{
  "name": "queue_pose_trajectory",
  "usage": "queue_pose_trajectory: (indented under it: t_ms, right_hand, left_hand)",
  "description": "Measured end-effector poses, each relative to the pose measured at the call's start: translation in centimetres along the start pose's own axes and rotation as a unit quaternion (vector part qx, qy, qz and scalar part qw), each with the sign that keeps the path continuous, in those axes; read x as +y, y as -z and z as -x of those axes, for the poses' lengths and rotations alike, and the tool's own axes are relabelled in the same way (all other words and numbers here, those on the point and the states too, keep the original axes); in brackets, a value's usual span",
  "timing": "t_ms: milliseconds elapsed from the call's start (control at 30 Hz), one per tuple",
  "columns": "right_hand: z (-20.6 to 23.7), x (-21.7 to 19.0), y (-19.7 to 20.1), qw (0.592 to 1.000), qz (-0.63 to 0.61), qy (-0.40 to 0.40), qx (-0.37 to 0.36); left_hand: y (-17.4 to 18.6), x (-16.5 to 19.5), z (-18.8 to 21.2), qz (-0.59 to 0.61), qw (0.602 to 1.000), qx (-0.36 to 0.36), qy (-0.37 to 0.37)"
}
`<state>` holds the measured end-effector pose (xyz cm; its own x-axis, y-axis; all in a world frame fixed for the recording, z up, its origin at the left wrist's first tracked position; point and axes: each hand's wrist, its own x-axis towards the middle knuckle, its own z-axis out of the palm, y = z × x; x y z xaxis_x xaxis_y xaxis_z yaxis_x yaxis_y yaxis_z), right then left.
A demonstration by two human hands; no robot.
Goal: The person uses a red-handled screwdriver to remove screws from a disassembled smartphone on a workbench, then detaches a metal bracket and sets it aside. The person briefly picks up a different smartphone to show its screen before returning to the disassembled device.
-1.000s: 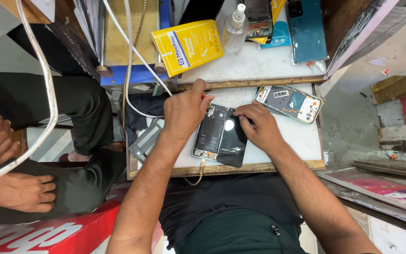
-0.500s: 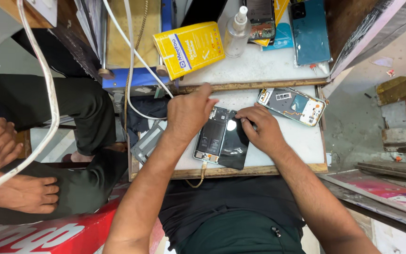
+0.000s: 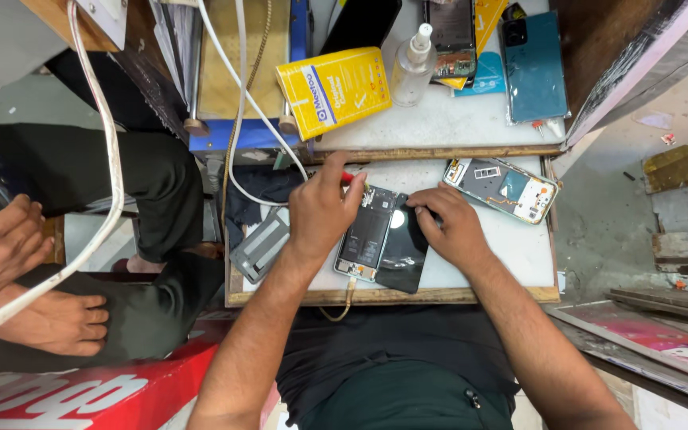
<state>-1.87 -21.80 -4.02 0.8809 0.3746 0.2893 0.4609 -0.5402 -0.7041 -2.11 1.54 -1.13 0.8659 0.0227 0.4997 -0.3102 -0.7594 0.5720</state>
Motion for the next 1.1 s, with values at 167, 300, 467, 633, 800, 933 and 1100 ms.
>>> queue_pose_trajectory:
  t_ms: [167, 300, 467, 633, 800, 933, 1100]
  right_hand:
    - [-0.1, -0.1, 0.1, 1.000, 0.002, 0.025, 0.003]
    - [-0.1, -0.2, 0.2, 0.999, -0.017, 0.042, 0.006]
    - [0.3, -0.4, 0.2, 0.998, -0.040, 0.029, 0.037]
    - [0.7, -0.3, 0.1, 0.997, -0.049, 0.031, 0.053]
    - [0.7, -0.4, 0.4, 0.996, -0.043, 0.032, 0.073]
    - [0.4, -1.9, 0.8, 0.992, 0.087, 0.091, -0.029]
    - [-0.8, -4.6, -1.0, 0.955, 0.231, 0.139, -0.125]
  left_hand:
    - [-0.4, 0.5, 1.6, 0.123, 0.992, -0.013, 0.038]
    - [-1.1, 1.2, 2.9, 0.171, 0.985, -0.023, -0.016]
    - [1.7, -0.8, 3.8, 0.021, 0.997, -0.071, 0.024]
    - [4.3, -2.6, 5.1, -0.151, 0.960, -0.230, 0.053]
    - [4.4, -2.7, 6.5, -0.187, 0.969, -0.159, 0.031]
    - [3.7, -1.9, 7.8, -0.135, 0.983, -0.118, 0.042]
    - [2.4, 0.2, 9.6, -0.069, 0.986, -0.134, 0.068]
